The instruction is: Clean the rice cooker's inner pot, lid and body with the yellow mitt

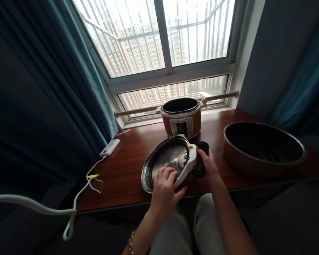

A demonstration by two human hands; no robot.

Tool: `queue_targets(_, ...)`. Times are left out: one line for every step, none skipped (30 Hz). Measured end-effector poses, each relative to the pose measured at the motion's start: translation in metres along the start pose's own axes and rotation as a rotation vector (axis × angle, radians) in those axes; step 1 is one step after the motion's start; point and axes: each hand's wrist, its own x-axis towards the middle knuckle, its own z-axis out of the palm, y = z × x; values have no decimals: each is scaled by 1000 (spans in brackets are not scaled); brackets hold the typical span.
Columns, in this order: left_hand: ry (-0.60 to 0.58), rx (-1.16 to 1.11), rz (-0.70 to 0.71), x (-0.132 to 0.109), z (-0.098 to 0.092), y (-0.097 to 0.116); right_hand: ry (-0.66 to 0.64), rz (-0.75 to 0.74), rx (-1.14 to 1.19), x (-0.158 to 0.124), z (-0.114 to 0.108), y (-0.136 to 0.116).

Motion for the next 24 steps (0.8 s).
queue_targets(7, 21, 3, 1, 2, 0, -7, -2, 5, -1, 0, 0)
queue_targets(13, 32, 6, 1, 4, -1, -16, -3, 14, -2, 0, 0)
queue_targets(17, 32, 10, 2, 5, -2, -25, -4, 28, -3, 0, 0)
queue_targets(20, 21, 10, 2, 5, -3, -35, -2, 49, -4, 0, 0)
queue_targets(27, 5, 5, 2, 5, -5, -48, 4, 74, -6, 0, -1)
queue_targets(37, -11, -3, 2, 5, -6, -60, 15, 99, -9, -1, -2)
queue_targets(49, -25, -12, 2, 5, -7, -71, 34, 126, -11, -1, -2)
queue_targets(63, -33, -18, 3, 4, -8, -76, 62, 150, -14, -1, -2)
queue_targets(78, -35, -19, 3, 4, -8, -75, 101, 170, -16, 0, 0)
queue_targets(91, -34, -15, 3, 4, -9, -69, 148, 189, -18, 0, 2)
queue_targets(104, -32, -9, 3, 5, -9, -64, 199, 206, -19, 1, 5)
queue_targets(114, -30, -1, 3, 5, -9, -66, 251, 223, -20, 2, 9)
queue_targets(123, -29, 4, 4, 5, -9, -77, 298, 237, -20, 4, 13)
queue_targets(131, -29, 7, 4, 5, -8, -92, 338, 245, -20, 5, 17)
queue_targets(137, -27, 8, 4, 5, -8, -113, 375, 245, -19, 7, 21)
queue_targets(139, -23, 6, 5, 4, -7, -129, 401, 234, -19, 8, 23)
queue_targets(140, -16, 6, 6, 3, -7, -136, 413, 215, -19, 9, 25)
queue_targets(141, -7, 8, 7, 1, -6, -136, 407, 195, -19, 10, 26)
queue_targets(146, 0, 10, 9, -1, -5, -132, 379, 177, -19, 11, 25)
queue_targets(154, 3, 11, 11, -5, -5, -130, 330, 165, -20, 13, 23)
queue_targets(170, -3, 6, 14, -9, -4, -134, 266, 157, -21, 15, 20)
queue_targets(189, -23, -8, 17, -14, -4, -146, 194, 148, -23, 19, 15)
queue_targets(208, -62, -36, 20, -20, -5, -170, 119, 130, -26, 23, 10)
queue_targets(224, -118, -79, 23, -27, -6, -202, 34, 90, -28, 28, 3)
